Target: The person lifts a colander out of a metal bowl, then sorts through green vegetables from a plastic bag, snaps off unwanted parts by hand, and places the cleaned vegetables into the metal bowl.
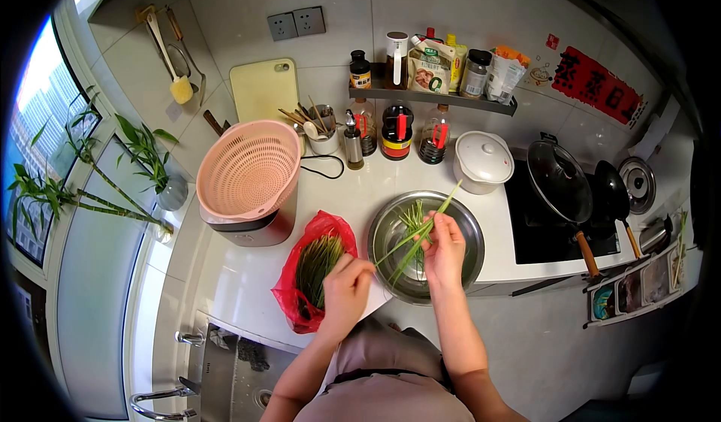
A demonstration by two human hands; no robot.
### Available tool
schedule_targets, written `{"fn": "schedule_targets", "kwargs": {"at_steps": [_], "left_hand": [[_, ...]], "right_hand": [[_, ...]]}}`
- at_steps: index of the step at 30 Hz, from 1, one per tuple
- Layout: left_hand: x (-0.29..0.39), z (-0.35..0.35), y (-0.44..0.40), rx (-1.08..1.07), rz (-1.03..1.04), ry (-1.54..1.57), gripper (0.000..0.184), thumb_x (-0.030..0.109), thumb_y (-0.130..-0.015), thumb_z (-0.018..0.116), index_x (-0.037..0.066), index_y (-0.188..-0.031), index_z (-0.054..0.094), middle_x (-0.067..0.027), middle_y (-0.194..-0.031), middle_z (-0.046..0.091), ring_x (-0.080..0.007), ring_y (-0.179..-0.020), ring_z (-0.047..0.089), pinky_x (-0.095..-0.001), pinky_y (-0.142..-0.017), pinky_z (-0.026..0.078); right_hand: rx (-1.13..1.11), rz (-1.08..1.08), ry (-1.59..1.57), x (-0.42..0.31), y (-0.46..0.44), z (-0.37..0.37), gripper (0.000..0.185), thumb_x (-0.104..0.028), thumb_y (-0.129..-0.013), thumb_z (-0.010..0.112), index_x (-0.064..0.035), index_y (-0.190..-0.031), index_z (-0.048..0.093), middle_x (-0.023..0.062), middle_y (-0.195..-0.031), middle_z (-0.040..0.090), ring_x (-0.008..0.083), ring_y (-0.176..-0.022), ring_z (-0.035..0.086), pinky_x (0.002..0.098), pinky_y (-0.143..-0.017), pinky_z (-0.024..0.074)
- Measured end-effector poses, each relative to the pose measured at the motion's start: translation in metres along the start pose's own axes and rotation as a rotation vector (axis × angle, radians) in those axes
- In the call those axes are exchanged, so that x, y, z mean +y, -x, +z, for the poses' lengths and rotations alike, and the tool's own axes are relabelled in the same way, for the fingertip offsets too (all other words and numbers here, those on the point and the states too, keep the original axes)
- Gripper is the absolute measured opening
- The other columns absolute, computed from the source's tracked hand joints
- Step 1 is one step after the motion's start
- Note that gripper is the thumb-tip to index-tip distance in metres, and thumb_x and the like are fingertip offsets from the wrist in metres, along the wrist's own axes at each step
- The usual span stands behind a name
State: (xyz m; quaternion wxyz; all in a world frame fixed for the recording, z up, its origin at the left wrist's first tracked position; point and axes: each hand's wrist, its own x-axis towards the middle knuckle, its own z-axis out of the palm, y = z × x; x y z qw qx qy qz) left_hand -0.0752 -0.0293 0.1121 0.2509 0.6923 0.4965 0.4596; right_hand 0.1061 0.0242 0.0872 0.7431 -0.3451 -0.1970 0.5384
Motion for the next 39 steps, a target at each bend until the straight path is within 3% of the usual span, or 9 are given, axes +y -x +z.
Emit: {"fn": "schedule_targets", "kwargs": {"at_steps": [5,7,9,14,22,28,31,33,39], "left_hand": [[-0.030,-0.021,0.002,0.173,-0.262,0.085,0.008,0.000,-0.093,0.054,-0.003,-0.097,0.059,-0.0062,-0.082,0.064,-0.0121,-0.073,0.060,-0.0268,-0.065,0.048],[-0.074,-0.021,0.015,0.198,-0.174,-0.009,0.006,-0.001,-0.090,0.056,-0.002,-0.093,0.060,-0.0098,-0.079,0.065,-0.0162,-0.071,0.062,-0.0278,-0.065,0.049],[-0.105,-0.026,0.031,-0.139,-0.319,-0.128,0.006,0.003,-0.086,0.059,0.001,-0.090,0.062,-0.0141,-0.079,0.066,-0.0248,-0.071,0.065,-0.0330,-0.066,0.050],[-0.181,-0.011,0.079,-0.400,-0.348,-0.343,0.013,0.017,-0.083,0.062,0.005,-0.088,0.064,-0.0176,-0.079,0.066,-0.0357,-0.074,0.065,-0.0448,-0.067,0.050],[-0.140,-0.013,0.064,-0.328,-0.440,-0.502,0.018,0.023,-0.079,0.068,0.007,-0.084,0.061,-0.0160,-0.078,0.066,-0.0359,-0.074,0.065,-0.0488,-0.067,0.050],[-0.093,-0.017,0.048,-0.282,-0.109,-0.408,0.012,0.017,-0.080,0.068,0.007,-0.088,0.066,-0.0135,-0.080,0.064,-0.0309,-0.070,0.060,-0.0397,-0.064,0.049],[-0.042,-0.009,0.030,-0.423,-0.168,-0.075,0.017,0.015,-0.089,0.060,0.005,-0.102,0.064,-0.0133,-0.085,0.067,-0.0303,-0.075,0.065,-0.0375,-0.067,0.051],[-0.024,0.001,0.022,-0.290,-0.307,0.295,0.020,0.010,-0.095,0.051,-0.001,-0.108,0.063,-0.0095,-0.081,0.066,-0.0175,-0.070,0.059,-0.0288,-0.068,0.050],[-0.003,0.007,0.004,-0.279,-0.220,0.198,0.020,0.004,-0.094,0.048,-0.002,-0.109,0.061,-0.0101,-0.083,0.066,-0.0144,-0.071,0.060,-0.0273,-0.068,0.050]], "right_hand": [[0.029,-0.006,-0.100,-0.019,-0.014,-0.012,0.017,-0.018,-0.095,0.058,-0.0033,-0.103,0.062,0.0052,-0.091,0.064,0.0103,-0.075,0.062,0.0257,-0.064,0.0560],[0.049,0.018,-0.194,-0.023,-0.020,-0.017,0.016,-0.016,-0.095,0.058,-0.0031,-0.102,0.062,0.0051,-0.089,0.065,0.0082,-0.069,0.060,0.0260,-0.063,0.0569],[0.019,0.028,-0.200,-0.024,-0.025,-0.025,0.019,-0.018,-0.095,0.058,-0.0025,-0.105,0.062,0.0054,-0.091,0.065,0.0101,-0.074,0.062,0.0240,-0.065,0.0550],[0.043,0.058,-0.260,-0.024,-0.030,-0.031,0.019,-0.018,-0.095,0.059,-0.0015,-0.104,0.061,0.0056,-0.091,0.065,0.0113,-0.074,0.062,0.0237,-0.065,0.0557],[0.045,0.050,-0.274,-0.019,-0.030,-0.028,0.019,-0.019,-0.095,0.059,-0.0015,-0.104,0.061,0.0055,-0.090,0.064,0.0118,-0.073,0.062,0.0239,-0.065,0.0556],[0.096,0.021,-0.223,-0.015,-0.023,-0.018,0.019,-0.019,-0.095,0.060,-0.0019,-0.102,0.063,0.0048,-0.089,0.064,0.0094,-0.068,0.059,0.0261,-0.066,0.0564],[0.075,0.018,-0.161,-0.008,-0.019,-0.017,0.017,-0.017,-0.095,0.059,-0.0027,-0.103,0.062,0.0046,-0.091,0.064,0.0098,-0.074,0.060,0.0276,-0.068,0.0571],[0.115,-0.005,-0.154,-0.003,-0.014,-0.009,0.015,-0.016,-0.095,0.059,-0.0039,-0.103,0.063,0.0042,-0.093,0.064,0.0103,-0.080,0.060,0.0292,-0.070,0.0577],[0.102,-0.025,-0.103,0.002,-0.006,-0.005,0.014,-0.016,-0.094,0.059,-0.0057,-0.104,0.062,0.0040,-0.100,0.064,0.0127,-0.089,0.061,0.0318,-0.073,0.0575]]}}
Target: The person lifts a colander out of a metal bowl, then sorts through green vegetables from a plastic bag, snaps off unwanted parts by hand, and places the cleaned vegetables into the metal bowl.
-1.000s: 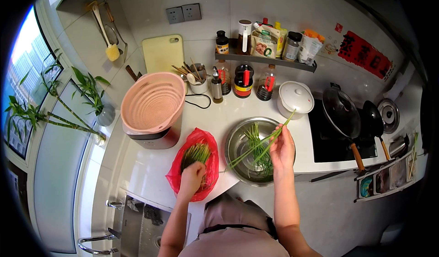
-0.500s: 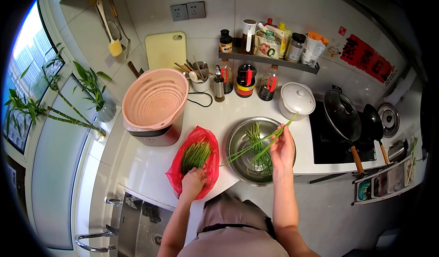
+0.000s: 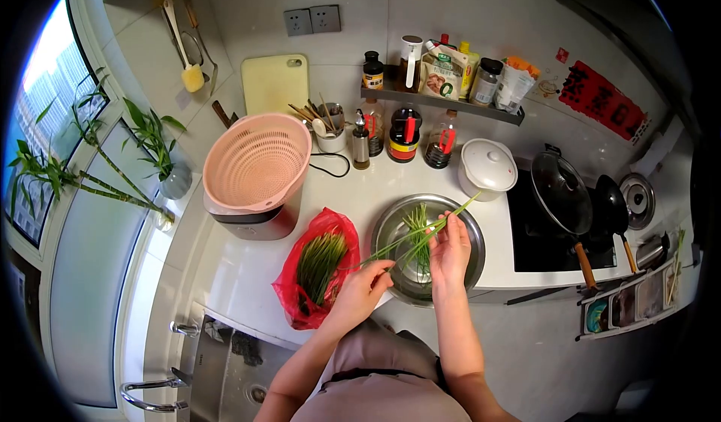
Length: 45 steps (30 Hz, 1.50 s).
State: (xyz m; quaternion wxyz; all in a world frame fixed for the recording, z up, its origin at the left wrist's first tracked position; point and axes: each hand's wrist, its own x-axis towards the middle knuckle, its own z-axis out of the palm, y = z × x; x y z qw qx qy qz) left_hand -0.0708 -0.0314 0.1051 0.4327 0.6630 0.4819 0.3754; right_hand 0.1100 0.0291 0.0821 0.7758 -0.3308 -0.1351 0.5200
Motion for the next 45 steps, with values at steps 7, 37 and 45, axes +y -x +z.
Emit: {"fn": "schedule_targets", "kwargs": {"at_steps": [7,37,45], "left_hand": [[-0.023,0.001,-0.003,0.121,0.279,-0.143,0.016,-0.002,-0.090,0.050,0.000,-0.100,0.063,-0.0109,-0.081,0.066,-0.0153,-0.066,0.060,-0.0268,-0.063,0.048],[-0.041,-0.032,-0.013,0.177,0.210,-0.179,0.025,0.010,-0.089,0.060,0.004,-0.113,0.063,-0.0114,-0.101,0.066,-0.0286,-0.099,0.057,-0.0374,-0.088,0.044],[-0.043,-0.014,-0.014,-0.070,0.187,-0.239,0.017,0.006,-0.088,0.055,0.006,-0.103,0.064,-0.0048,-0.088,0.064,-0.0238,-0.094,0.057,-0.0369,-0.084,0.041]], "right_hand": [[-0.036,0.026,-0.007,0.005,0.007,0.000,0.015,-0.016,-0.094,0.060,-0.0050,-0.103,0.062,0.0038,-0.098,0.064,0.0122,-0.087,0.061,0.0310,-0.074,0.0570],[-0.042,0.136,-0.132,-0.008,-0.002,-0.006,0.016,-0.017,-0.095,0.058,-0.0029,-0.103,0.062,0.0042,-0.087,0.065,0.0106,-0.071,0.063,0.0263,-0.064,0.0573],[-0.057,0.124,-0.112,-0.004,-0.007,-0.019,0.018,-0.018,-0.094,0.061,-0.0034,-0.104,0.063,0.0042,-0.088,0.065,0.0101,-0.067,0.060,0.0245,-0.061,0.0564]]}}
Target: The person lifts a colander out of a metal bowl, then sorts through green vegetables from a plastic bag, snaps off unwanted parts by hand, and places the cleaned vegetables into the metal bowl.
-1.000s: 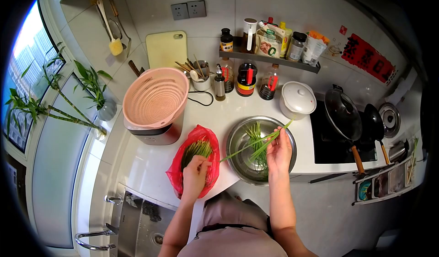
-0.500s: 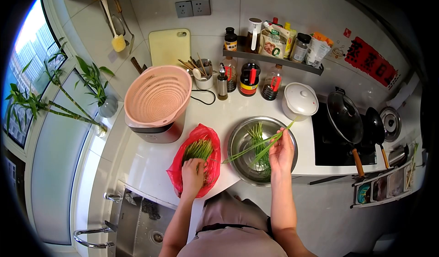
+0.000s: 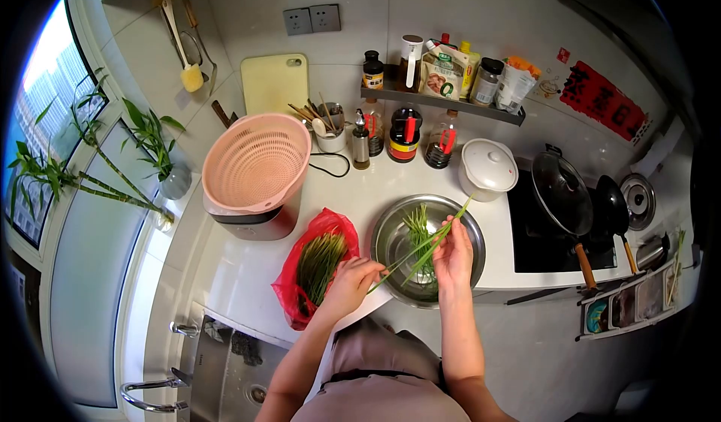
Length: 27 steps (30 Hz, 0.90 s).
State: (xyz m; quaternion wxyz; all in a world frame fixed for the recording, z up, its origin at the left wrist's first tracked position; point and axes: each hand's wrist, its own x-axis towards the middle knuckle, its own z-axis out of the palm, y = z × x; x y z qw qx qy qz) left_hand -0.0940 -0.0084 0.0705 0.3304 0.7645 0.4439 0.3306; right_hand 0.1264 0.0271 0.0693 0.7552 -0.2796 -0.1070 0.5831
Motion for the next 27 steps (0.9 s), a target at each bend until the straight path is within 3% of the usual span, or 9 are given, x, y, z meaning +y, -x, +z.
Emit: {"fn": "schedule_targets", "kwargs": {"at_steps": [6,9,11,15,16,17,19,22,27], "left_hand": [[-0.010,0.002,0.003,0.127,0.090,0.010,0.013,0.003,-0.088,0.053,0.005,-0.092,0.064,-0.0054,-0.081,0.063,-0.0243,-0.084,0.059,-0.0377,-0.080,0.042],[0.006,-0.004,0.004,0.314,-0.130,0.175,0.009,0.003,-0.087,0.054,0.004,-0.090,0.063,-0.0062,-0.077,0.064,-0.0263,-0.079,0.060,-0.0381,-0.077,0.043],[-0.015,-0.004,0.017,0.385,-0.153,-0.054,0.012,-0.002,-0.086,0.055,0.003,-0.093,0.063,-0.0097,-0.080,0.067,-0.0292,-0.081,0.063,-0.0360,-0.074,0.048],[-0.091,0.012,0.050,0.148,-0.328,-0.252,0.007,0.010,-0.083,0.065,0.004,-0.085,0.067,-0.0093,-0.081,0.069,-0.0300,-0.084,0.063,-0.0380,-0.077,0.048],[-0.097,0.011,0.055,0.014,-0.333,-0.432,0.009,0.014,-0.079,0.069,0.005,-0.081,0.068,-0.0105,-0.090,0.068,-0.0313,-0.092,0.062,-0.0387,-0.083,0.047],[-0.101,0.014,0.061,0.012,-0.330,-0.433,0.009,0.014,-0.079,0.069,0.005,-0.081,0.068,-0.0105,-0.090,0.068,-0.0313,-0.092,0.062,-0.0387,-0.083,0.047],[-0.094,0.014,0.067,0.244,-0.010,-0.585,0.014,0.014,-0.076,0.069,0.006,-0.088,0.066,-0.0107,-0.103,0.064,-0.0311,-0.098,0.058,-0.0411,-0.088,0.043],[-0.073,0.006,0.054,0.290,-0.171,-0.436,0.022,0.013,-0.076,0.070,0.006,-0.096,0.067,-0.0112,-0.112,0.061,-0.0316,-0.105,0.055,-0.0415,-0.089,0.042],[-0.001,-0.021,0.013,0.356,-0.067,-0.136,0.018,0.008,-0.081,0.067,0.003,-0.099,0.065,-0.0111,-0.100,0.064,-0.0297,-0.095,0.059,-0.0376,-0.083,0.045]], "right_hand": [[-0.046,-0.002,0.085,0.004,0.009,0.008,0.017,-0.017,-0.095,0.058,-0.0029,-0.104,0.062,0.0046,-0.088,0.065,0.0102,-0.069,0.062,0.0239,-0.060,0.0572],[-0.123,-0.020,0.144,0.000,0.012,0.009,0.015,-0.015,-0.096,0.057,-0.0031,-0.102,0.062,0.0050,-0.091,0.065,0.0098,-0.073,0.062,0.0250,-0.062,0.0578],[-0.169,-0.030,0.176,-0.003,0.017,0.012,0.013,-0.014,-0.095,0.057,-0.0034,-0.101,0.063,0.0054,-0.094,0.066,0.0096,-0.077,0.063,0.0262,-0.063,0.0583],[-0.216,-0.032,0.237,-0.004,0.023,0.018,0.014,-0.012,-0.095,0.057,-0.0012,-0.102,0.063,0.0075,-0.102,0.065,0.0114,-0.085,0.064,0.0249,-0.068,0.0567],[-0.228,-0.009,0.266,-0.004,0.023,0.018,0.014,-0.011,-0.095,0.057,-0.0009,-0.101,0.063,0.0077,-0.103,0.065,0.0118,-0.087,0.064,0.0248,-0.068,0.0564],[-0.239,0.015,0.295,-0.004,0.024,0.018,0.013,-0.011,-0.095,0.057,-0.0007,-0.101,0.063,0.0079,-0.103,0.065,0.0123,-0.089,0.064,0.0246,-0.068,0.0560],[-0.264,0.018,0.299,-0.005,0.026,0.020,0.013,-0.010,-0.094,0.058,-0.0005,-0.100,0.063,0.0079,-0.103,0.066,0.0131,-0.089,0.064,0.0242,-0.071,0.0548],[-0.280,0.032,0.386,-0.005,0.029,0.019,0.011,-0.009,-0.093,0.060,0.0001,-0.099,0.063,0.0087,-0.101,0.068,0.0136,-0.088,0.065,0.0237,-0.076,0.0531],[-0.425,-0.036,0.593,-0.003,0.046,0.038,0.010,0.000,-0.086,0.065,-0.0018,-0.095,0.063,0.0096,-0.096,0.068,0.0171,-0.092,0.065,0.0289,-0.081,0.0513]]}}
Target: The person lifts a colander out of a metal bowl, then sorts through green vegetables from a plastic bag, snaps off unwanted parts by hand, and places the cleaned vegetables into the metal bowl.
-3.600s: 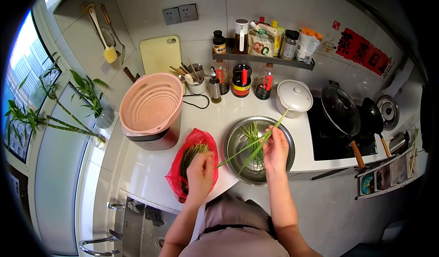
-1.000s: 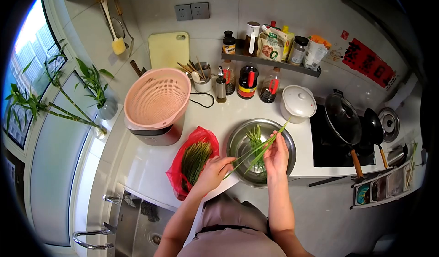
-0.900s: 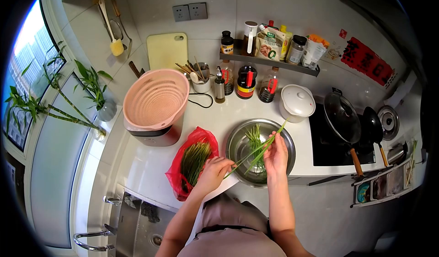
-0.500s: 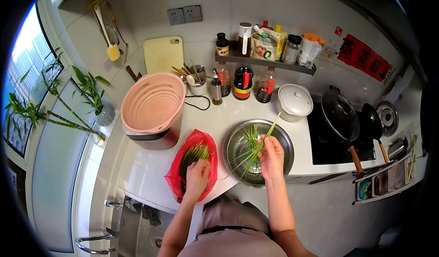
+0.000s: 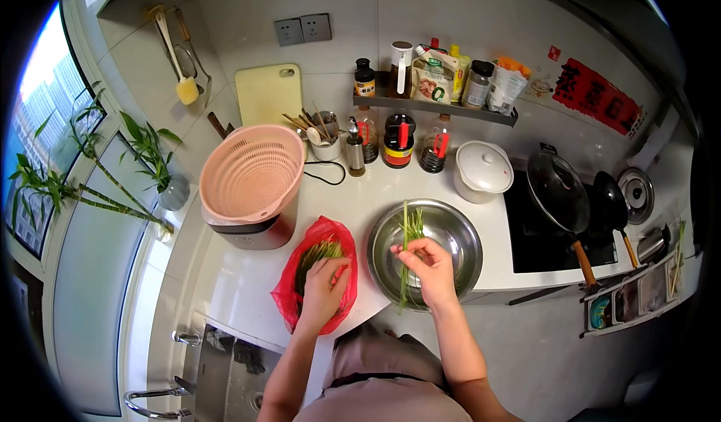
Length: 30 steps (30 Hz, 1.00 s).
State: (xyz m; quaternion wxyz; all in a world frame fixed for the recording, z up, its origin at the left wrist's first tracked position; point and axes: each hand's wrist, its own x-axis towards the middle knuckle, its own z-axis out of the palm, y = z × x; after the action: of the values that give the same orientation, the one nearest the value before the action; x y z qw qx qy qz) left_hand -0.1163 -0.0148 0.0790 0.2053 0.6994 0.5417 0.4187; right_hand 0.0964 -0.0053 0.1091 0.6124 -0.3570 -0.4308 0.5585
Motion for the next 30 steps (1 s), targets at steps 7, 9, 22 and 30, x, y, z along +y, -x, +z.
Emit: {"fn": "schedule_targets", "kwargs": {"at_steps": [7,9,22,30], "left_hand": [[0.061,-0.001,-0.032,-0.060,-0.141,0.480,0.014,0.006,-0.090,0.061,-0.003,-0.100,0.065,-0.0056,-0.088,0.065,-0.0109,-0.082,0.059,-0.0249,-0.076,0.046],[0.058,0.003,-0.035,-0.079,-0.187,0.564,0.014,0.008,-0.090,0.062,-0.002,-0.100,0.065,-0.0032,-0.085,0.064,-0.0084,-0.078,0.056,-0.0233,-0.072,0.045],[0.049,0.005,-0.037,-0.184,-0.296,0.799,0.011,0.005,-0.092,0.058,-0.004,-0.096,0.062,-0.0036,-0.082,0.064,-0.0093,-0.077,0.058,-0.0235,-0.073,0.047],[0.047,0.007,-0.038,-0.181,-0.362,0.860,0.012,0.005,-0.092,0.058,-0.005,-0.096,0.062,-0.0037,-0.081,0.063,-0.0096,-0.075,0.058,-0.0235,-0.072,0.048]], "right_hand": [[-0.042,-0.018,0.377,-0.003,0.011,0.016,0.017,-0.008,-0.078,0.077,-0.0046,-0.088,0.064,-0.0052,-0.075,0.059,0.0011,-0.061,0.045,0.0169,-0.057,0.0372],[-0.065,-0.003,0.399,-0.004,0.013,0.017,0.017,-0.007,-0.078,0.077,-0.0052,-0.087,0.063,-0.0065,-0.074,0.058,0.0003,-0.063,0.045,0.0168,-0.057,0.0364],[-0.088,0.183,0.136,-0.001,0.008,0.005,0.007,-0.009,-0.091,0.063,-0.0014,-0.089,0.062,0.0016,-0.073,0.063,0.0054,-0.063,0.054,0.0200,-0.059,0.0431],[-0.101,0.184,0.146,0.000,0.006,0.002,0.012,-0.012,-0.093,0.061,0.0005,-0.094,0.064,0.0038,-0.074,0.065,0.0063,-0.062,0.054,0.0202,-0.057,0.0435]]}}
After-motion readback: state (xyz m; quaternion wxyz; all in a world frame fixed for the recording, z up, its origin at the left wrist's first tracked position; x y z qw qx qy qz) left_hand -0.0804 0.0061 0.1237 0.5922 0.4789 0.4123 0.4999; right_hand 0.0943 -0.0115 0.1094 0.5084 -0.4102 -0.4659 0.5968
